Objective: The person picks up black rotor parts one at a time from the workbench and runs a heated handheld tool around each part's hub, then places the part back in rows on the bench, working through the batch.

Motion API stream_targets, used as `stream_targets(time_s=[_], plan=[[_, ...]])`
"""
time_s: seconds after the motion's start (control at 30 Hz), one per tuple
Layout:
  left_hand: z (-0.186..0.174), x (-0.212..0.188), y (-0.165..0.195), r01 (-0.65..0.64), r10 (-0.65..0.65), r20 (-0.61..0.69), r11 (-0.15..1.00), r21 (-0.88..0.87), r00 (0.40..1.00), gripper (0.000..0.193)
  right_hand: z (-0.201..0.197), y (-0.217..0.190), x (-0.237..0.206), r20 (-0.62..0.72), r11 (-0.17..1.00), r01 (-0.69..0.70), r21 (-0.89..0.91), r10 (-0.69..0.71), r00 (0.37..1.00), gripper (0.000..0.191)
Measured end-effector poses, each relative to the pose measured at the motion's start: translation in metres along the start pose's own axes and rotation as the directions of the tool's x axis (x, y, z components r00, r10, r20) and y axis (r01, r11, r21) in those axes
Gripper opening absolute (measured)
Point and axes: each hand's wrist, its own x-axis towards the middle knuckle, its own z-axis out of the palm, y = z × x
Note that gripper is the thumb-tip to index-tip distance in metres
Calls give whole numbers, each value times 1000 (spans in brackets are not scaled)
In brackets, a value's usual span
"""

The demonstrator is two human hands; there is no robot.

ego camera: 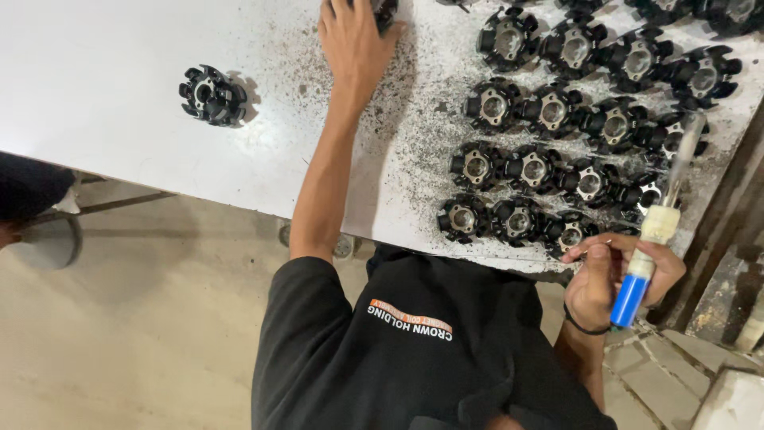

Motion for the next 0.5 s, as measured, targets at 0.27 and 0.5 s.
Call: stream_targets(time_s=[0.27, 0.5], plan=[[-18, -15, -5, -207, 449, 368, 817, -538, 814, 57, 9, 2, 6, 50, 1000, 9, 8, -10, 999, 35], [-21, -1, 15, -114, 416, 449, 821, -560, 791, 54, 13, -9, 1, 31, 1000, -5, -14, 5, 1000, 36]])
